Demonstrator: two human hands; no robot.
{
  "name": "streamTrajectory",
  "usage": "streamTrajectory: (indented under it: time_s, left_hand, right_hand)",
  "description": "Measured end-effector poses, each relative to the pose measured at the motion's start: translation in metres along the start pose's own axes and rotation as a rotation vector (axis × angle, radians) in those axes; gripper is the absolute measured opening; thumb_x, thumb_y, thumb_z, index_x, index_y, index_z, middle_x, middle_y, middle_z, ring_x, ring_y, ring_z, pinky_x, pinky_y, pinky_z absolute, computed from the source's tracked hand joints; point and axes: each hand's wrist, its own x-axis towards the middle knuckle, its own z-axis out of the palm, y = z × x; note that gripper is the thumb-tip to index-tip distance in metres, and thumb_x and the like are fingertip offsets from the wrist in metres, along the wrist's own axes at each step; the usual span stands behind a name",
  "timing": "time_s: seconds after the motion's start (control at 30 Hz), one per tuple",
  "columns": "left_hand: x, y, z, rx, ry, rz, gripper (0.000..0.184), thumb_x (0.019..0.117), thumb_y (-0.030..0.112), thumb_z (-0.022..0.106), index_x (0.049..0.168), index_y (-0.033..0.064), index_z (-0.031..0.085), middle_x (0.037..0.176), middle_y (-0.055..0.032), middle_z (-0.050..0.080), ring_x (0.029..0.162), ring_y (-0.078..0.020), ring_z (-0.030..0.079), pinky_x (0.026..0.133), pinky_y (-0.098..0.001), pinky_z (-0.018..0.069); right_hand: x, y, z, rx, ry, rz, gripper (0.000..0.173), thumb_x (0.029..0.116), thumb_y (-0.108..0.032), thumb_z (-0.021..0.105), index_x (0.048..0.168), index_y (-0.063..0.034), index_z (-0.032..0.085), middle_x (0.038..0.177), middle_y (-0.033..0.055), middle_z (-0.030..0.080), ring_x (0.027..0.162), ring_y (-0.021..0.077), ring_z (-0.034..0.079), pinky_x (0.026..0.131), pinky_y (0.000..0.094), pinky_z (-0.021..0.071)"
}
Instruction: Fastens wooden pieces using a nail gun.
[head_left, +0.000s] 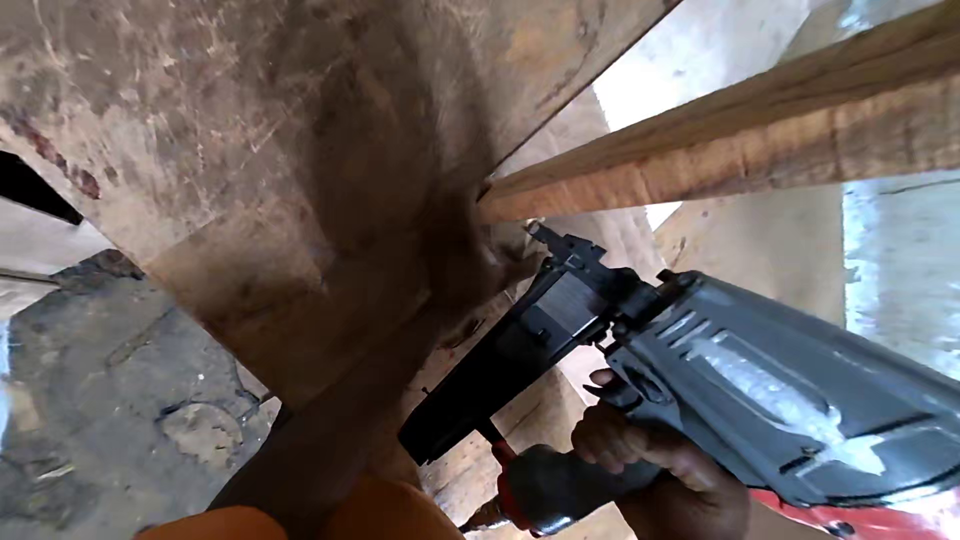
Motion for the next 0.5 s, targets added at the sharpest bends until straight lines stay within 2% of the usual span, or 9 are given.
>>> streamTrajectory:
  time_s: [0.1,0.2,0.27,0.33,0.43,0.5]
  left_hand:
    - [-0.001,-0.003,0.000,-0.014,-0.003,-0.002,0.110,0.0505,0.074,0.086,0.136,0.0105,0.059,0.127,-0.0065,0.067,0.117,-0.0205,0.063,0.100,-0.0452,0.0533]
    - [0.002,-0.001,-0.003,-0.030,-0.054,-0.006,0.109,0.0547,0.074,0.084,0.138,0.0093,0.057,0.127,-0.0071,0.066,0.116,-0.0212,0.062,0.099,-0.0446,0.0525]
    - [0.003,0.004,-0.008,-0.033,-0.068,-0.011,0.104,0.0579,0.068,0.084,0.137,0.0071,0.057,0.127,-0.0099,0.066,0.117,-0.0237,0.062,0.100,-0.0458,0.0513]
    - [0.005,0.001,-0.004,-0.035,-0.022,-0.006,0.104,0.0553,0.070,0.084,0.135,0.0080,0.060,0.124,-0.0099,0.066,0.114,-0.0235,0.063,0.096,-0.0440,0.0537]
    - [0.008,0.011,-0.020,-0.046,-0.091,-0.022,0.103,0.0592,0.068,0.082,0.135,0.0032,0.059,0.126,-0.0172,0.064,0.121,-0.0312,0.060,0.105,-0.0482,0.0480]
    - [0.009,0.015,-0.023,-0.073,-0.137,-0.060,0.103,0.0548,0.061,0.089,0.136,0.0054,0.057,0.129,-0.0161,0.062,0.124,-0.0313,0.057,0.108,-0.0482,0.0459]
  right_hand:
    - [-0.002,-0.002,0.007,-0.005,0.026,0.012,0.026,0.0862,-0.016,0.063,0.109,-0.0069,0.071,0.062,0.0003,0.057,0.056,0.0126,0.059,0.060,0.0342,0.0547]
    - [0.000,-0.002,0.016,-0.017,0.035,0.014,0.023,0.0868,-0.016,0.063,0.107,-0.0082,0.071,0.062,-0.0008,0.057,0.057,0.0121,0.060,0.062,0.0344,0.0557]
    - [0.000,-0.001,0.025,0.012,0.067,0.025,0.023,0.0861,-0.016,0.064,0.106,-0.0081,0.071,0.061,-0.0009,0.057,0.056,0.0120,0.059,0.061,0.0341,0.0550]
    - [0.002,0.002,0.030,0.008,0.088,0.020,0.024,0.0858,-0.015,0.062,0.106,-0.0077,0.071,0.060,-0.0005,0.056,0.054,0.0122,0.058,0.059,0.0344,0.0545]
    - [-0.008,-0.006,0.026,-0.090,0.107,0.024,0.026,0.0856,-0.014,0.063,0.110,-0.0080,0.070,0.060,-0.0003,0.056,0.054,0.0126,0.059,0.057,0.0341,0.0553]
    - [-0.022,-0.010,0.019,-0.131,0.117,0.024,0.024,0.0857,-0.014,0.063,0.108,-0.0079,0.070,0.061,0.0007,0.057,0.054,0.0131,0.059,0.057,0.0342,0.0553]
